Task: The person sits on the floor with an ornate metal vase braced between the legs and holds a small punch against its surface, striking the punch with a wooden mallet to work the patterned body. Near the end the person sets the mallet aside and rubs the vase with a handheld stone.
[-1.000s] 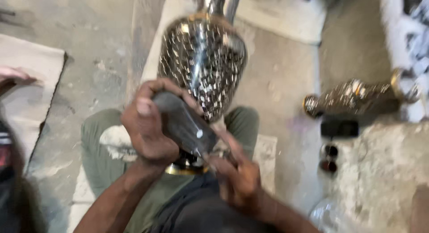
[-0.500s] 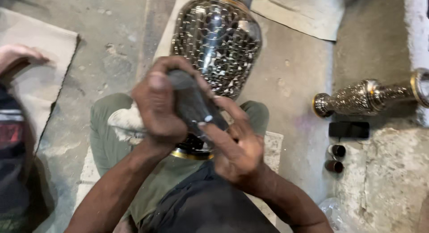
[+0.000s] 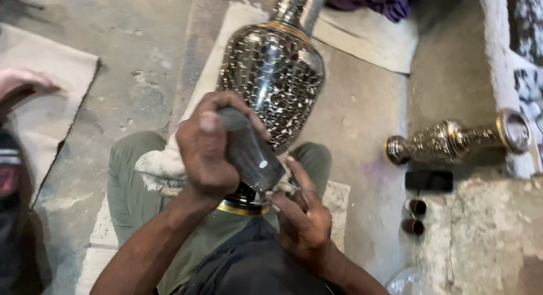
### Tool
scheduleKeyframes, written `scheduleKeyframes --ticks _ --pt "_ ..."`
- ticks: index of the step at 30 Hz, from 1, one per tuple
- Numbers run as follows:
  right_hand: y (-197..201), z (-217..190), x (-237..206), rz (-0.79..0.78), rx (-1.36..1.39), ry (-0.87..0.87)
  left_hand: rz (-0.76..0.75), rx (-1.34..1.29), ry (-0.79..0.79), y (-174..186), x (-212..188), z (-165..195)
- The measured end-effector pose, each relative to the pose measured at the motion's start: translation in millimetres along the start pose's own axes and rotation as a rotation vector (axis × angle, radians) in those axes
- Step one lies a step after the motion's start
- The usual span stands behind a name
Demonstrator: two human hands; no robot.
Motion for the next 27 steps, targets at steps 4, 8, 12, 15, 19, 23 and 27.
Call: scheduleKeyframes --ticks 4,8,12,15,19,23,27 --pt "-0.8 -6.3 3.6 0.002 0.032 0.092 -0.015 -0.021 0.033 0.7 -0.9 -0.4" --pt "0.8 7.5 0.8 0.016 -0.001 -0.041 -0.029 -0.010 -0.001 -2.3 2.1 -1.0" --pt "3.6 4.1 1.8 0.030 -0.082 0.059 -0.020 0.015 -0.022 -0.4 1.0 -3.0" --pt "0.0 1.7 2.5 -0.023 -0.066 0.091 -0.014 0.023 -0.026 0.4 -0.6 -2.8" --pt "3.4 -1.9 5.3 0.048 -0.067 0.073 -0.005 0.016 0.000 -0.7 0.9 -3.7" --pt "-2.2 -0.4 14.0 0.010 -0.054 0.054 0.008 0.034 0.017 1.0 -0.4 -3.1" --pt "3.7 -5.9 18.8 0.042 0.009 0.066 -0.007 -0.009 0.001 -0.9 2.1 -4.5"
Point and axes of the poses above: each hand's wrist, its own x-axis towards the middle knuckle, its own y-axis out of the back of the hand, z = x × y, the point moved 8 cm from there along x, towards the middle knuckle, and after that the axes turned 12 degrees about y, right-handed, at the moved point
